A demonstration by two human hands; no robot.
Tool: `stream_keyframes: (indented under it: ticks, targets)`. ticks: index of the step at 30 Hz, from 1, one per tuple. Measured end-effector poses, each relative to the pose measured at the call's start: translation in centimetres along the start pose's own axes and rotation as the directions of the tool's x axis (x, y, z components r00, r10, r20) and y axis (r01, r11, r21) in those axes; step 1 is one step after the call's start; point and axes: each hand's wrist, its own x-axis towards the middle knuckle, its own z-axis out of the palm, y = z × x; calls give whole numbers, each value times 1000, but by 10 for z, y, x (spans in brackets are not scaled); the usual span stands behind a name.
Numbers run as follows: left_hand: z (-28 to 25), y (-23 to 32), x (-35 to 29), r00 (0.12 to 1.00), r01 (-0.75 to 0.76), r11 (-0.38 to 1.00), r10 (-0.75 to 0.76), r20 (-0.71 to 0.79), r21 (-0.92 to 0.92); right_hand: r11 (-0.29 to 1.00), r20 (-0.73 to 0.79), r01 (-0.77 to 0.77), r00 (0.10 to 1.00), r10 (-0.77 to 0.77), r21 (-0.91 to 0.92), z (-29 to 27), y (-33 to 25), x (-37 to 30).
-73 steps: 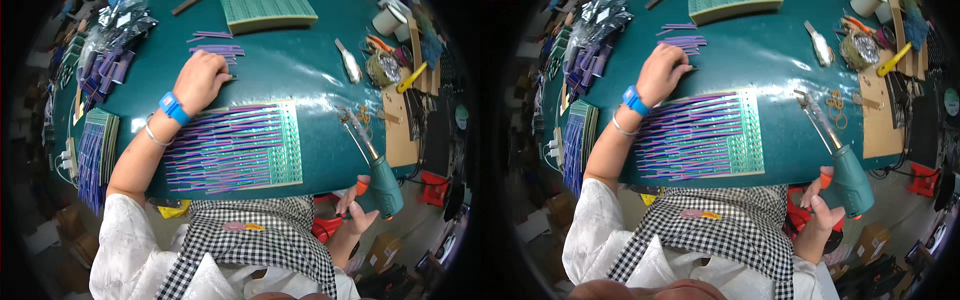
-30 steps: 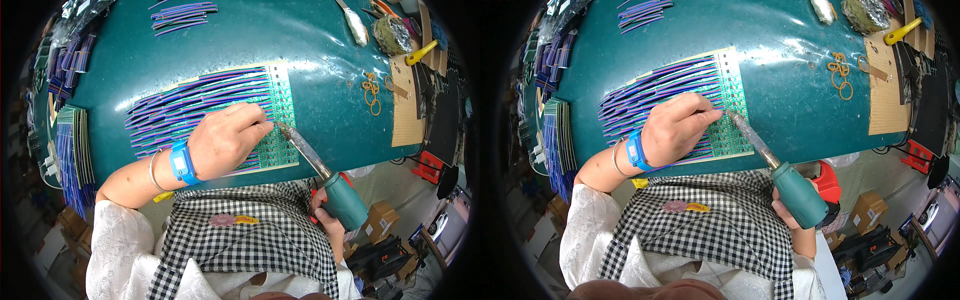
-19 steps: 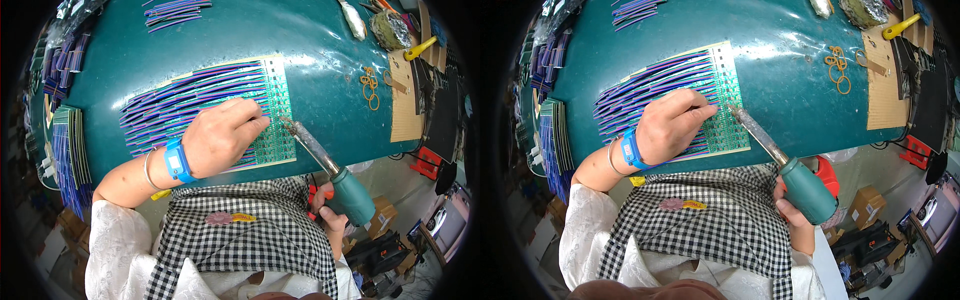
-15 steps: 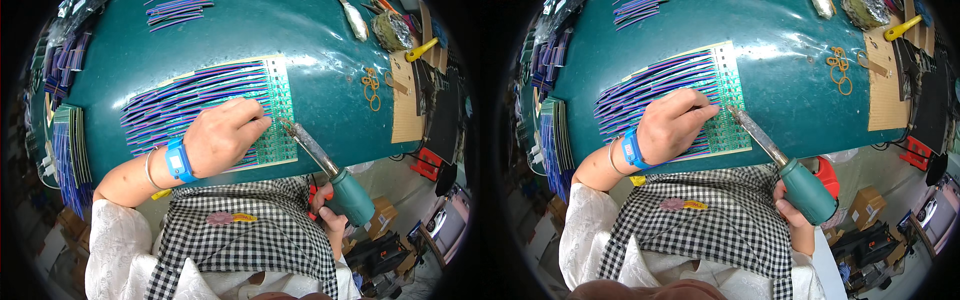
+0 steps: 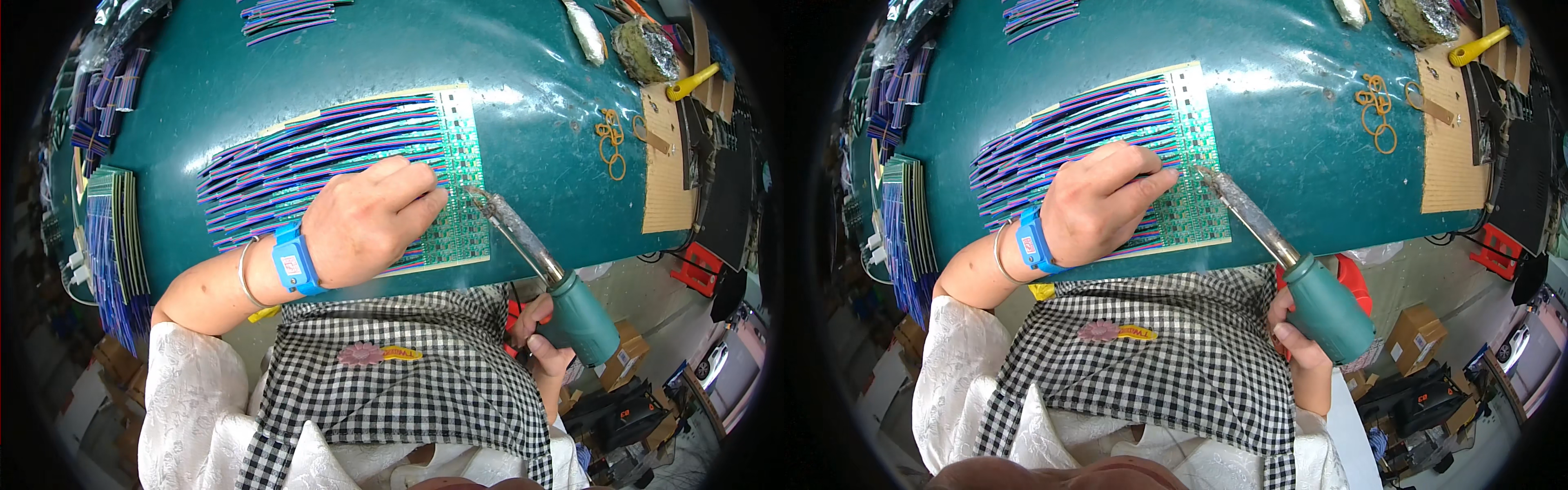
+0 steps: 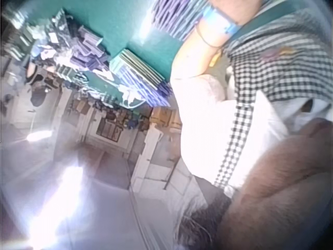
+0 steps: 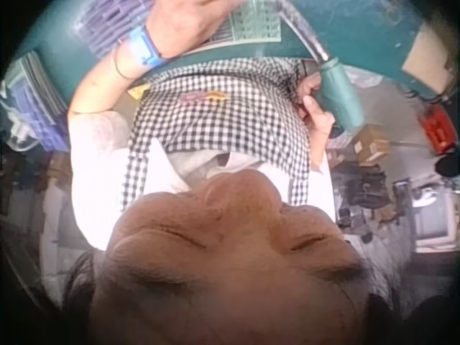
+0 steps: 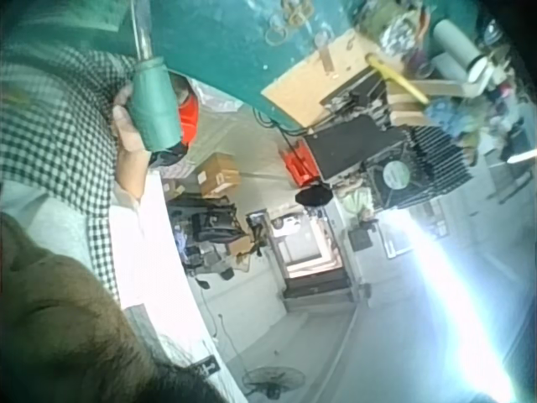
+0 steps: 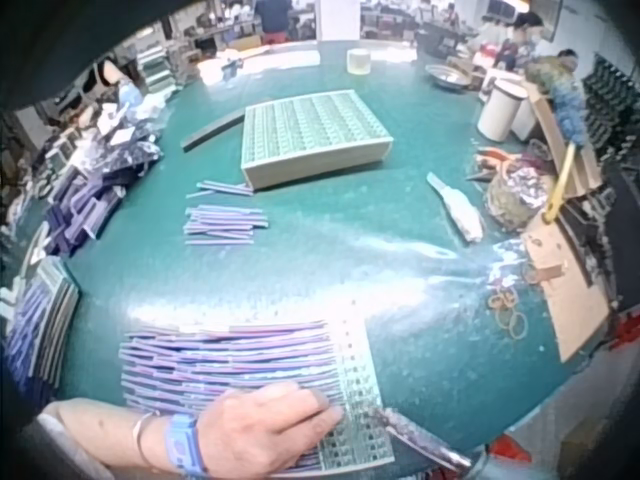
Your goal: Manually placing wire strips onto a board of LED components and using a heat tool or soldering iron to secure them.
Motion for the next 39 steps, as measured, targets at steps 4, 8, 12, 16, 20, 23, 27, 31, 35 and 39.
stream_keyframes:
  ticks: [4,8,12,16,20,23,27,31,35,39]
  targets:
    - [0,0,0,1000,-6,1000,6,0,4,999,0,-14,1000,14,35,-4,1,-5]
    - [0,0,0,1000,-9,1000,9,1,3,998,-3,-56,998,56,33,3,-5,-3]
    - [-1,0,0,1000,-11,1000,10,11,7,996,20,-38,999,39,-81,-1,-1,-2]
    - [0,0,-1,1000,-9,1000,9,-4,-2,987,36,-36,998,42,-159,-5,0,0]
    - [1,0,-1,1000,-15,1000,15,-14,2,1000,-50,5,999,-6,-27,0,-2,1]
    - [0,1,0,1000,-22,1000,22,-10,15,998,-70,-60,996,60,8,2,-11,-4]
    - [0,1,0,1000,-24,1000,24,-3,20,1000,-4,-28,1000,28,-11,-5,-4,-6]
    - [-1,1,0,1000,-22,1000,22,4,21,1000,72,-3,997,5,-25,-7,1,-3]
    - [-1,0,0,1000,-25,1000,25,-2,12,999,73,-41,996,42,-19,-1,-4,0]
    - [0,0,0,1000,-27,1000,27,-2,16,993,73,23,997,-14,-116,-4,3,1]
